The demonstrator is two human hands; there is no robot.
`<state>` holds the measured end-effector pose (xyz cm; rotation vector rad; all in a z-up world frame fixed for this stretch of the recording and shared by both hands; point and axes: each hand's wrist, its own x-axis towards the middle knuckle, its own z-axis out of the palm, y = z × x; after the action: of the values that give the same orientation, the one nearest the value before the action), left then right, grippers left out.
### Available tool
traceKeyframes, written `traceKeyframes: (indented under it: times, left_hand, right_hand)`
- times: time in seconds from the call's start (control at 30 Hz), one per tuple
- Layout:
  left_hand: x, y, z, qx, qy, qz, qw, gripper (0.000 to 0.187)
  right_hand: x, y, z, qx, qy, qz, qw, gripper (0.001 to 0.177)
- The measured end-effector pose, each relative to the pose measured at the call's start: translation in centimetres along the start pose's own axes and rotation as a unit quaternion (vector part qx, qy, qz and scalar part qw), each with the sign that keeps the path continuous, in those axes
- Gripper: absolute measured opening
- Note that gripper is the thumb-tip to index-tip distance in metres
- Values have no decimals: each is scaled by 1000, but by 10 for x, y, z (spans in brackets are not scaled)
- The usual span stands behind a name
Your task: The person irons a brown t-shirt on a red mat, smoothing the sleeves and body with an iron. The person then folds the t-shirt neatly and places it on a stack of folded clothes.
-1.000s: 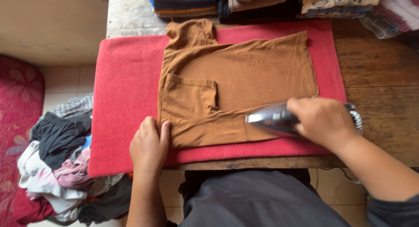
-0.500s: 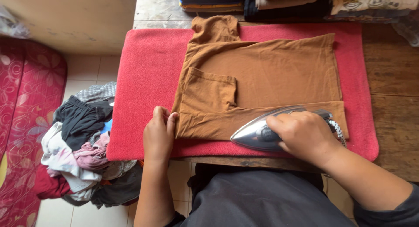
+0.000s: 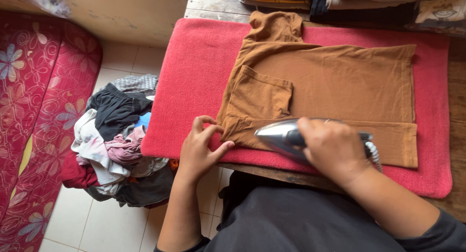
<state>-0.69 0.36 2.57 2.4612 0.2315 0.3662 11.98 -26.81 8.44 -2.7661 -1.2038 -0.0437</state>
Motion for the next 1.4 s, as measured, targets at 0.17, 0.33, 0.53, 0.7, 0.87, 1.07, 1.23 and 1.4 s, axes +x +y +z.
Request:
traceKeyframes:
  times: [0.17, 0.33, 0.53, 0.7, 0.87, 1.07, 1.23, 1.4]
  left_hand:
    - [-4, -10, -4, -34, -44, 0, 998, 24]
    - [-4, -13, -6, -26, -36, -6, 999, 21]
    - [-8, -16, -9, -33, -31, 0, 999, 18]
    - [-9, -15, -9, -55, -27, -6, 998, 17]
    - [-6, -13, -12, -79, -44, -51, 995, 17]
    - [-6, -11, -9, -52, -7, -2, 999, 18]
    - [-3, 6, 8, 27, 12, -95, 995, 26]
    - [2, 32, 35, 124, 110, 3, 986, 30]
  right_hand:
    - [12, -16, 5, 9, 22, -18, 1000, 39]
    - [18, -36, 11, 8, 34, -41, 999, 35]
    - [39, -44, 27, -13, 79, -32, 996, 17]
    - [46, -43, 28, -13, 74, -40, 996, 16]
    - [28, -38, 13, 20, 24, -82, 996, 35]
    - [7, -24, 11, -6, -7, -35, 999, 35]
    - [-25, 19, 0, -17, -32, 35, 999, 36]
    - [-61, 66, -9, -54, -31, 90, 994, 31]
